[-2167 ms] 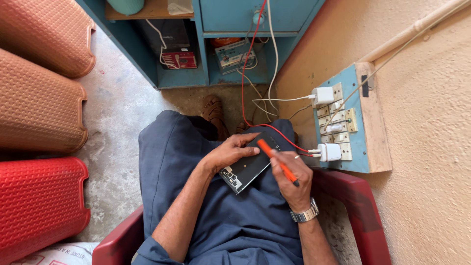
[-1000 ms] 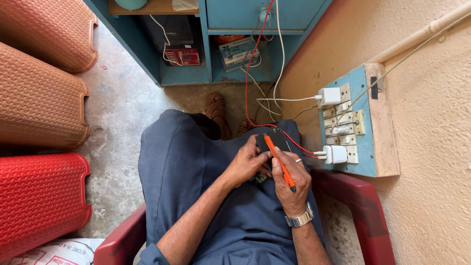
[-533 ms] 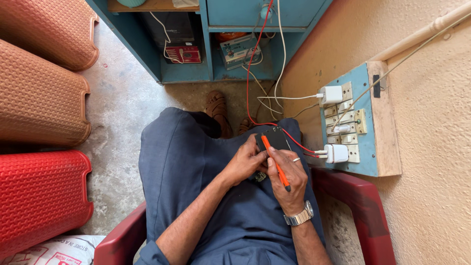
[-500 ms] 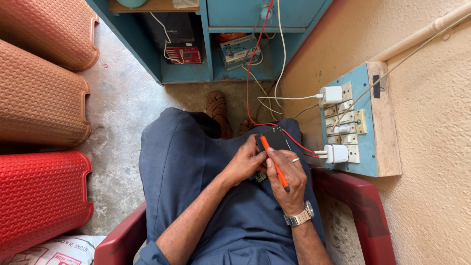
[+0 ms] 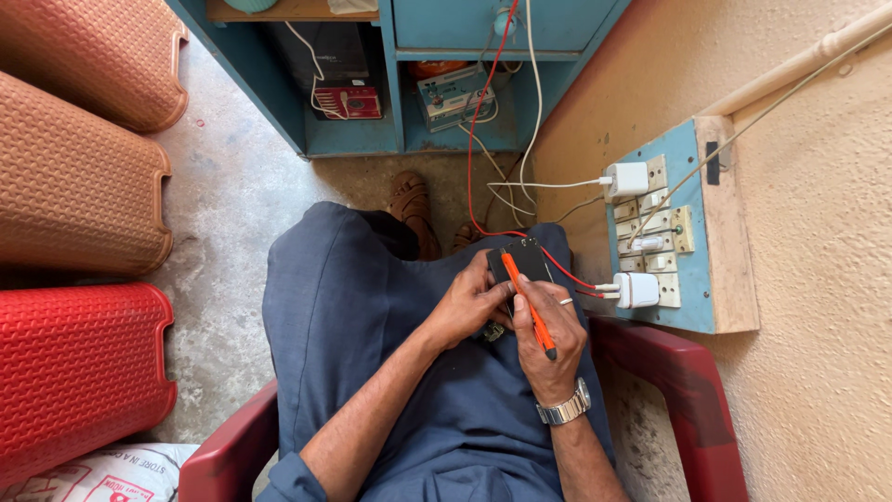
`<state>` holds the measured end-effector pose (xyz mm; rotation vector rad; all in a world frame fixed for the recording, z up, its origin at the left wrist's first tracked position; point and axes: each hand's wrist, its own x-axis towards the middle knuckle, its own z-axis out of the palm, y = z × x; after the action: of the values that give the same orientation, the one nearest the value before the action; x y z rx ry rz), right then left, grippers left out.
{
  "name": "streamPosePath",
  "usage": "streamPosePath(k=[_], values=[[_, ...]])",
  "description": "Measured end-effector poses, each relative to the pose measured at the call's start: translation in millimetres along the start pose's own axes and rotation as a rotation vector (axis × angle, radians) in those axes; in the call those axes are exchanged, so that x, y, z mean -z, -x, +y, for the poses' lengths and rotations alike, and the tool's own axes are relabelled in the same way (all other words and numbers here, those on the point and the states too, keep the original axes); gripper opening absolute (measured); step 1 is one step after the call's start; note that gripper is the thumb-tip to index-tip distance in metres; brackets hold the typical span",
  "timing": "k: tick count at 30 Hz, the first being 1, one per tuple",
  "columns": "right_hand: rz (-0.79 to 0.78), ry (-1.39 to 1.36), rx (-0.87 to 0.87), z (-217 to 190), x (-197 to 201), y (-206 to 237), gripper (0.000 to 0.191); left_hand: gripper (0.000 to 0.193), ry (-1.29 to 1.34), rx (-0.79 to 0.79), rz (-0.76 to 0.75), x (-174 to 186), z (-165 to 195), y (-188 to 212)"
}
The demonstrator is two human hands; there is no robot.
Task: The person uses an orange plastic tool to press along the edges of a phone's internal frame and screen while the device is connected to multiple charging cables.
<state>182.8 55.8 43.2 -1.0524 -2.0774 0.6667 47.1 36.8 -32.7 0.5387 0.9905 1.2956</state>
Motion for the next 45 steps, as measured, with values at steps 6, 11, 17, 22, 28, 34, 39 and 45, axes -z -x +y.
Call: streamPosePath(k=[6,11,17,22,28,34,39,45], values=[[-0.01,0.007,0.001,3.3,-2.2,0.8,0.026,0.033,-0.057,0.007,0.007,1.1,2.5,0.4],[-0.001,0.009,0.007,2.6,-2.8,1.3,0.026,0.034,-0.039,-0.012,-0.001,1.2,1.7,0.2],[-0.024,0.017,0.024,1.8,-3.4,0.5,0.026,0.034,-0.059,-0.003,0.009,4.2,-1.5,-0.8],[-0.047,0.021,0.062,-0.7,-3.0,-0.9,0.026,0.036,-0.054,0.012,0.022,5.8,-3.7,0.0],[-0.066,0.016,0.118,-2.8,-2.5,-3.4,0.027,0.037,-0.09,0.018,0.034,6.3,-3.2,0.5],[-0.068,0.007,0.134,-2.0,-2.6,-2.2,0.026,0.036,-0.108,0.049,0.029,6.8,-1.1,1.1],[-0.003,0.003,0.009,-0.3,-4.9,1.0,0.027,0.037,0.035,-0.022,-0.034,3.9,-1.1,-1.6],[-0.01,-0.002,0.016,-0.4,-6.6,1.4,0.027,0.039,0.031,-0.02,-0.032,5.4,-1.3,-2.3]])
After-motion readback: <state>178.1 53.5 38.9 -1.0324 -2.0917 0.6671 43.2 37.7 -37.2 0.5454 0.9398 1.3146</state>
